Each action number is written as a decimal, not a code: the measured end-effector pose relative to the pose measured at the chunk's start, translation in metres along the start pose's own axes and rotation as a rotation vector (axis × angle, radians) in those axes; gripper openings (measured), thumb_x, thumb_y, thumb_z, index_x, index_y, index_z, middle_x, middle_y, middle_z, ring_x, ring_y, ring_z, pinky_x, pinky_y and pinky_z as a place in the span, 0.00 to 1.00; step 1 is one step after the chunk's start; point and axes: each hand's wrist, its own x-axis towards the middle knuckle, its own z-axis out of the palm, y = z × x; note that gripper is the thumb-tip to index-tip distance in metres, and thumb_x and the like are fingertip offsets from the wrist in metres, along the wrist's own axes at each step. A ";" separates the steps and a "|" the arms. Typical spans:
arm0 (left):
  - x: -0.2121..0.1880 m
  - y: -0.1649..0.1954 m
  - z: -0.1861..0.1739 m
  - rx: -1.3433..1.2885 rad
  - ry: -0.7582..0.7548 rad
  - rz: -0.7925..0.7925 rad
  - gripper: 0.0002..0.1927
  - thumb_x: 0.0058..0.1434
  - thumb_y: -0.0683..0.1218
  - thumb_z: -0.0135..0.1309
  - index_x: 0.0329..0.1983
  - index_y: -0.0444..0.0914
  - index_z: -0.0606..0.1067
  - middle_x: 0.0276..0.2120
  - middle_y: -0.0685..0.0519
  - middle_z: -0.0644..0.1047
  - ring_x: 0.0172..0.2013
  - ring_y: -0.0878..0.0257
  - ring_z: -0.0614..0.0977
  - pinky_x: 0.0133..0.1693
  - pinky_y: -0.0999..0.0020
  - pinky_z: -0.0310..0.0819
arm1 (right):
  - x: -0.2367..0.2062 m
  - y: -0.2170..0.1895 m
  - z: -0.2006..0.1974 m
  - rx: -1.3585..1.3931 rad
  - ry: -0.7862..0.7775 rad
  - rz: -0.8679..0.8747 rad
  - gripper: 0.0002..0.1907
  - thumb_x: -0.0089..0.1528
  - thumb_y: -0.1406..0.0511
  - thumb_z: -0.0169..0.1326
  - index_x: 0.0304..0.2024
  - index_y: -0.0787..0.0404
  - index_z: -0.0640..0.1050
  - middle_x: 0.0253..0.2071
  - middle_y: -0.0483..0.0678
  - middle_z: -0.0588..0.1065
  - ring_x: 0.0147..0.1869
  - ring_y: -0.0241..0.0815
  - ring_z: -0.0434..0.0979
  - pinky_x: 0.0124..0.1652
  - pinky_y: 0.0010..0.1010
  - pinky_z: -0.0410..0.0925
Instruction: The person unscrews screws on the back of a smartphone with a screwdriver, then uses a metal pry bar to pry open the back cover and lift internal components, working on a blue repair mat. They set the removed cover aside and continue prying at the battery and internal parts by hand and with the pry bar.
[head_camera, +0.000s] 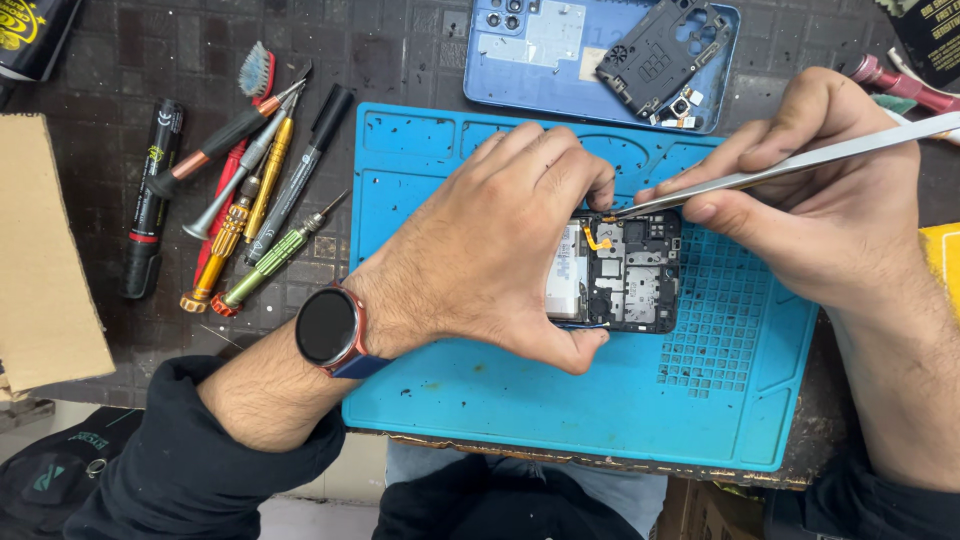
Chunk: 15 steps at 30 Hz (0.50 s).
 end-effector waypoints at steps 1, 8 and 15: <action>0.000 0.000 0.000 -0.003 0.000 0.000 0.40 0.42 0.62 0.71 0.47 0.34 0.69 0.42 0.46 0.70 0.46 0.49 0.73 0.52 0.56 0.68 | 0.000 -0.002 0.001 -0.007 -0.001 0.001 0.16 0.62 0.78 0.57 0.41 0.60 0.63 0.38 0.60 0.78 0.50 0.52 0.84 0.53 0.42 0.82; 0.003 0.001 0.001 0.031 -0.045 -0.025 0.40 0.40 0.62 0.72 0.46 0.34 0.69 0.41 0.46 0.71 0.46 0.47 0.74 0.51 0.54 0.67 | -0.004 -0.009 0.008 -0.226 -0.021 -0.105 0.19 0.63 0.77 0.59 0.42 0.60 0.60 0.38 0.59 0.77 0.52 0.51 0.84 0.57 0.45 0.80; 0.001 -0.001 0.000 -0.070 -0.007 -0.030 0.40 0.42 0.61 0.71 0.48 0.33 0.68 0.43 0.46 0.71 0.47 0.48 0.74 0.53 0.55 0.69 | -0.002 0.000 0.007 -0.081 0.017 -0.104 0.18 0.66 0.77 0.58 0.44 0.58 0.62 0.37 0.59 0.77 0.51 0.50 0.84 0.60 0.47 0.79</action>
